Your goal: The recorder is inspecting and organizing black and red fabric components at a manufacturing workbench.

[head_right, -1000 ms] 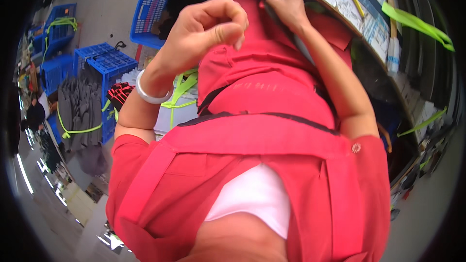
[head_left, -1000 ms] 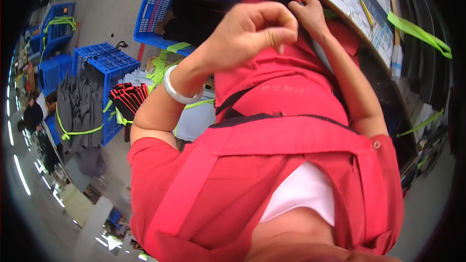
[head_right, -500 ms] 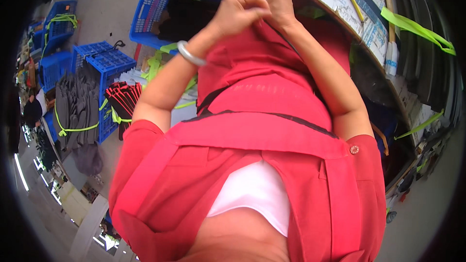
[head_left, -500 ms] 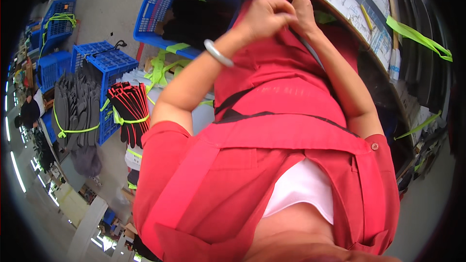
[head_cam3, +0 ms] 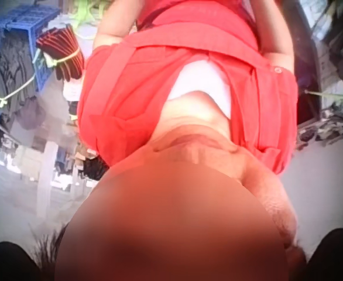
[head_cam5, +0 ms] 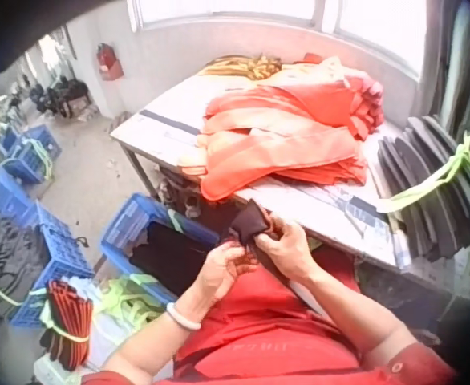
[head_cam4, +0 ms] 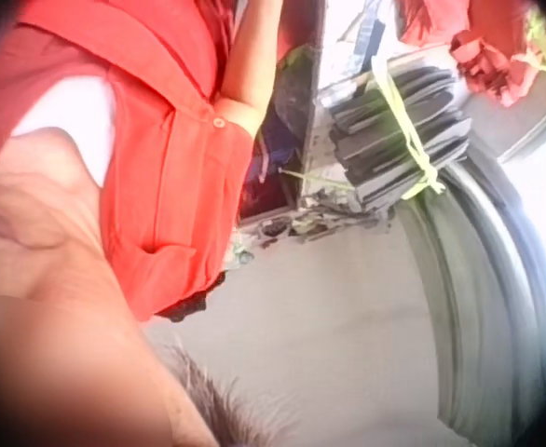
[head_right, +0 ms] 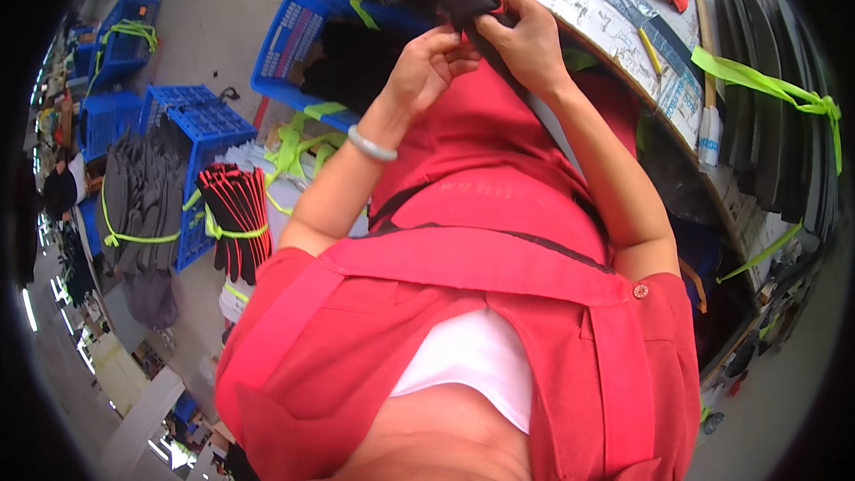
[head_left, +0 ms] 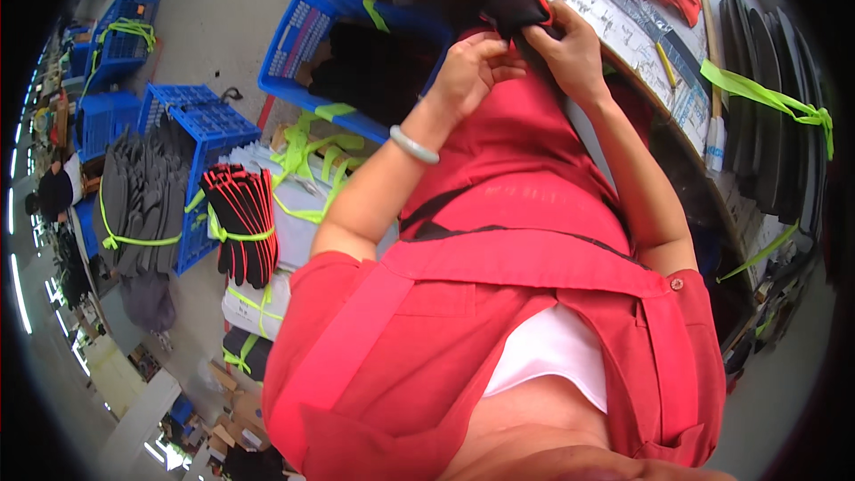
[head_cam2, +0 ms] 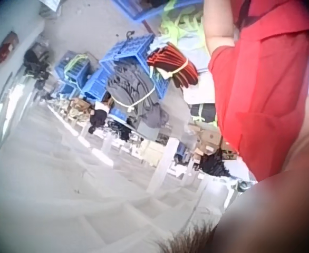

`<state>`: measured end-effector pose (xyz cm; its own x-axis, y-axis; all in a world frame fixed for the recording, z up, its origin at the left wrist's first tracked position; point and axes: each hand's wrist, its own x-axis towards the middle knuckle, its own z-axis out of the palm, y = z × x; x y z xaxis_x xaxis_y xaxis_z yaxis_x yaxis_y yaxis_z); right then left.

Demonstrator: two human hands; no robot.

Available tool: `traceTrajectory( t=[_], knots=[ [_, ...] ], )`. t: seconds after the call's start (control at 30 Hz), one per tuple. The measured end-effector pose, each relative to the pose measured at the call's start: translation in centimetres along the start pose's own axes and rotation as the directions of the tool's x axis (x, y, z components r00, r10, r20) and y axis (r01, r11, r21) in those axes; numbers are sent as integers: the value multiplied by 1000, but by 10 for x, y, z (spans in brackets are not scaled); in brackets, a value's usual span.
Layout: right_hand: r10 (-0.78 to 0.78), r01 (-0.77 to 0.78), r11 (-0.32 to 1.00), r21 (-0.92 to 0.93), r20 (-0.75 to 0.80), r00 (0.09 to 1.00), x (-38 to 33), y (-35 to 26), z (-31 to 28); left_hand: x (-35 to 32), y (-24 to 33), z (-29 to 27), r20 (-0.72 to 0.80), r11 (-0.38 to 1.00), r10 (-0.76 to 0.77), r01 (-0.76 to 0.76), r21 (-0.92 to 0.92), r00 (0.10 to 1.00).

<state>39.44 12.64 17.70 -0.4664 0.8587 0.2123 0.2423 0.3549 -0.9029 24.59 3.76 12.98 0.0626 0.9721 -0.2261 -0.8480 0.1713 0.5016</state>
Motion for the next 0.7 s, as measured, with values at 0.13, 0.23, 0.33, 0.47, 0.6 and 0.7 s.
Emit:
traceTrajectory(
  t=[0.13,0.23,0.33,0.47,0.6,0.7],
  knots=[
    [-57,53,926,373,0,998,-15,-120,-29,-68,46,96,234,527,550,-551,647,802],
    [-178,157,885,438,7,984,-25,-172,-38,-89,56,135,357,366,741,-787,496,569],
    [-156,152,946,285,-9,988,-12,-160,-38,-79,70,132,294,683,536,-611,400,792],
    [163,-161,947,277,17,987,5,-50,-8,-14,-6,61,73,681,582,-534,501,810],
    [358,-352,873,338,49,933,-13,-7,4,-8,-25,34,1,954,272,-270,129,962],
    [311,-313,950,3,102,945,-6,-7,23,27,-11,2,127,961,123,-86,-263,984]
  ],
)
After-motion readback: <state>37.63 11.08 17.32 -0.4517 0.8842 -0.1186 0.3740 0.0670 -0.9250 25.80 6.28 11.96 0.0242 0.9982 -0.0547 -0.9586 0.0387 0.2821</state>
